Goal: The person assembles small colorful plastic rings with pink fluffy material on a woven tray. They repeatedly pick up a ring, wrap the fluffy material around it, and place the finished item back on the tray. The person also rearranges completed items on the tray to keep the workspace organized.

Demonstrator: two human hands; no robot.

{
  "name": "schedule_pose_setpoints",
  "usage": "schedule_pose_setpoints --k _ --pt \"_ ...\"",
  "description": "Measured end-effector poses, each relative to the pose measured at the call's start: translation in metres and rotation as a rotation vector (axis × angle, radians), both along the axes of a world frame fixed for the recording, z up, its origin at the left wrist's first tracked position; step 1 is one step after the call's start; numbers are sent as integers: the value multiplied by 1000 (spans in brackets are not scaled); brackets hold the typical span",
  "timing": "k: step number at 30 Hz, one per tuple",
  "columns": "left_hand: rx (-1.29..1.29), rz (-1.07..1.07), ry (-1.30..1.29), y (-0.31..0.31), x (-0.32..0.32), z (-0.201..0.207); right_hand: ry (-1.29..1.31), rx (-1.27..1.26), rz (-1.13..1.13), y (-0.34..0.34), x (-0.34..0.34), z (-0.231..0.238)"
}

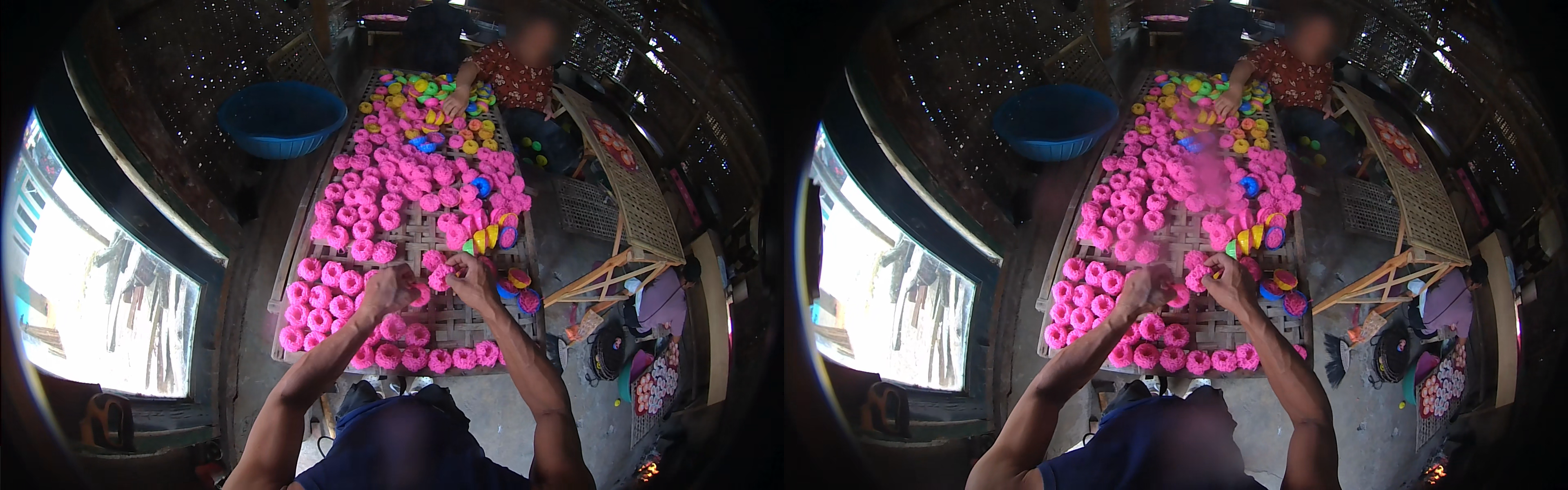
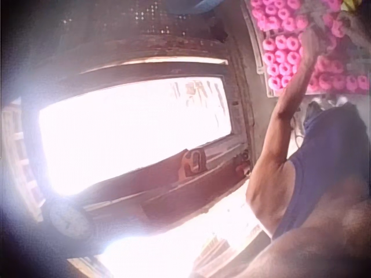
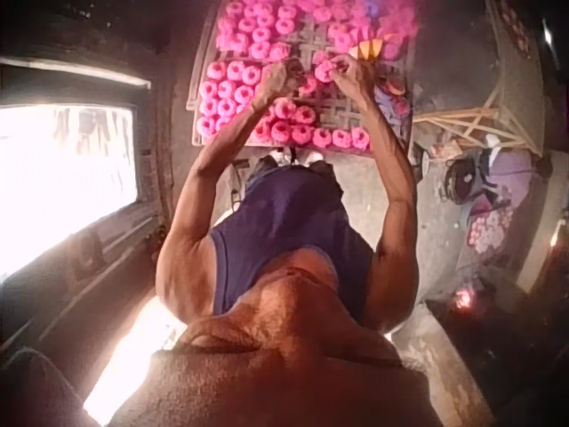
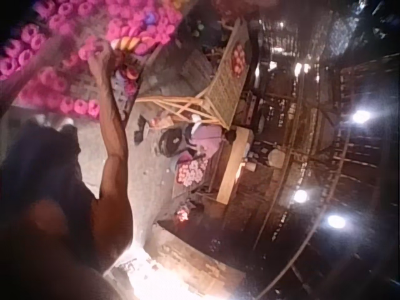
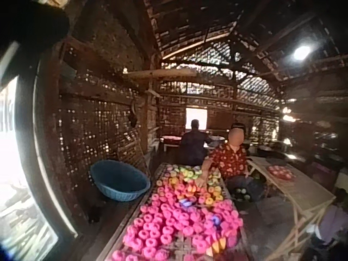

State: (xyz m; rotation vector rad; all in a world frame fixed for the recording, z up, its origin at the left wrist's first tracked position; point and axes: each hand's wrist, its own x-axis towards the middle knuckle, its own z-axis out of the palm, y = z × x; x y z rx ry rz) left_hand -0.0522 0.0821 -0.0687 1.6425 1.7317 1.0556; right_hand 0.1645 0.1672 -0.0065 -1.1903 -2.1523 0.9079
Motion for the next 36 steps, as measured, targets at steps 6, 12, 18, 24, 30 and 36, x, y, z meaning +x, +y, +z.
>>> schedule_pose_setpoints --k 6,12,18,24,30,36 --pt "159 -2 -26 -22 -52 -29 35 -218 55 -18 -26 -21" --pt "28 4 603 -32 -30 17 -287 -120 159 -28 -27 -26" --pt "-155 -209 807 -37 -22 39 -302 49 269 -42 -26 -31" --pt "86 -148 671 -36 -29 33 -324 355 203 -3 -28 -23" --pt "110 -102 525 -52 -35 52 -646 653 69 37 -47 -42" --pt "164 89 274 -78 -40 56 -338 207 83 54 -57 -31"
